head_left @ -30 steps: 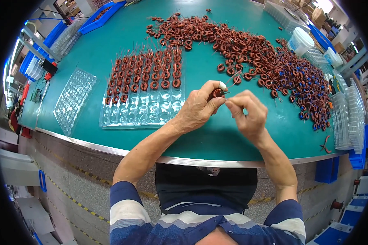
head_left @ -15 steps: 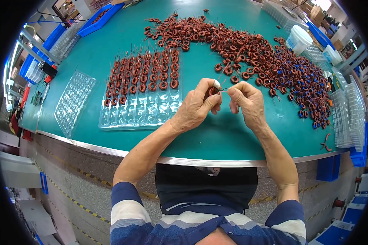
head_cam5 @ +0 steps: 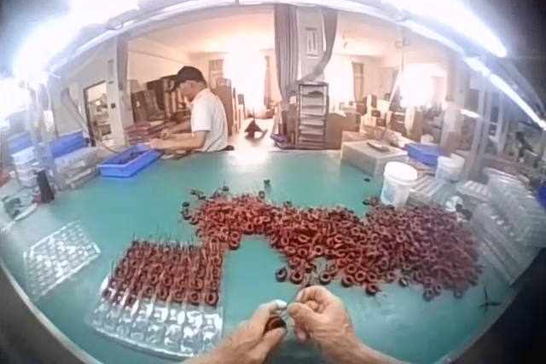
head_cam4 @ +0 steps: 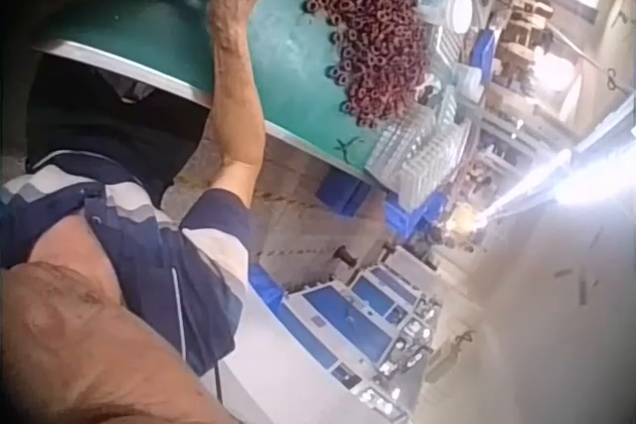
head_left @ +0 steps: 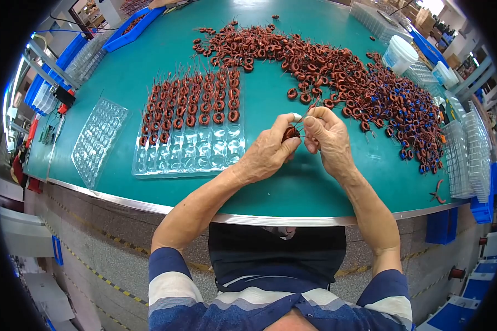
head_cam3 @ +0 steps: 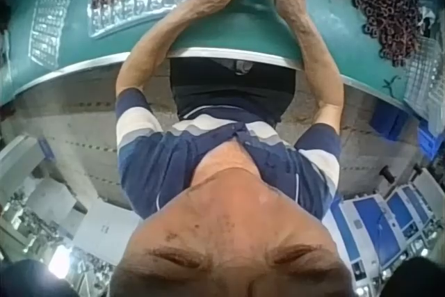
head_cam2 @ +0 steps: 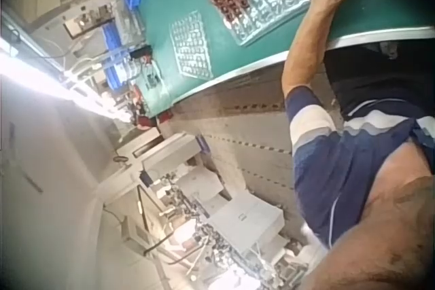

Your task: Assembling and organizing electronic coils into a plastic tray on a factory workbench.

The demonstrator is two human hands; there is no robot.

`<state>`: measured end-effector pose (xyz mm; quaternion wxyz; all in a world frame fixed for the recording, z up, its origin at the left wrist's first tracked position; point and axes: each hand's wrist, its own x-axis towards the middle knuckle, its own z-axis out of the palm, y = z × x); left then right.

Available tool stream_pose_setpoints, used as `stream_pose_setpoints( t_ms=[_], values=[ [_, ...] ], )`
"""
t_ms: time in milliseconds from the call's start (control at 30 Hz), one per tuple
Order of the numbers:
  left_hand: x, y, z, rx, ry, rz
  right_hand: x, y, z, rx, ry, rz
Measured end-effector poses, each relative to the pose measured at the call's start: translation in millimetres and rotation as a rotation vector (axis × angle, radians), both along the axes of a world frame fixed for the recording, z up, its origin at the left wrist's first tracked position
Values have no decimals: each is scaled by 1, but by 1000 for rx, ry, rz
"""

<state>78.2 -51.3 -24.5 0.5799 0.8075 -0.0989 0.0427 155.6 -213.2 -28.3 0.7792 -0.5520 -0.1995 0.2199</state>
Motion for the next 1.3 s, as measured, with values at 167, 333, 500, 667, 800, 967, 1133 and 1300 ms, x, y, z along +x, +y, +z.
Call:
stream_pose_setpoints(
  t_ms=[167,333,500,667,800,967,1133,1300],
  values=[
    [4,3,-7,-329,44,-13,-7,-1,8,36,8,141],
    [3,3,0,-333,55,-20,-10,0,5,-39,-109,84],
    [5,0,-6,-330,37,30,-11,5,8,-50,-48,18],
    [6,2,-15,-257,-5,108,-12,3,1,-206,-164,-196],
    [7,-5,-23,-9,-76,232,-17,10,-2,-260,-401,-301],
    [8,-8,-27,32,-207,193,-15,6,-3,-252,-319,-157],
    [7,-5,-36,-23,-276,169,-7,8,5,-310,-404,-104],
    [8,-12,-52,178,-435,187,3,57,76,-382,-608,-171]
  ],
)
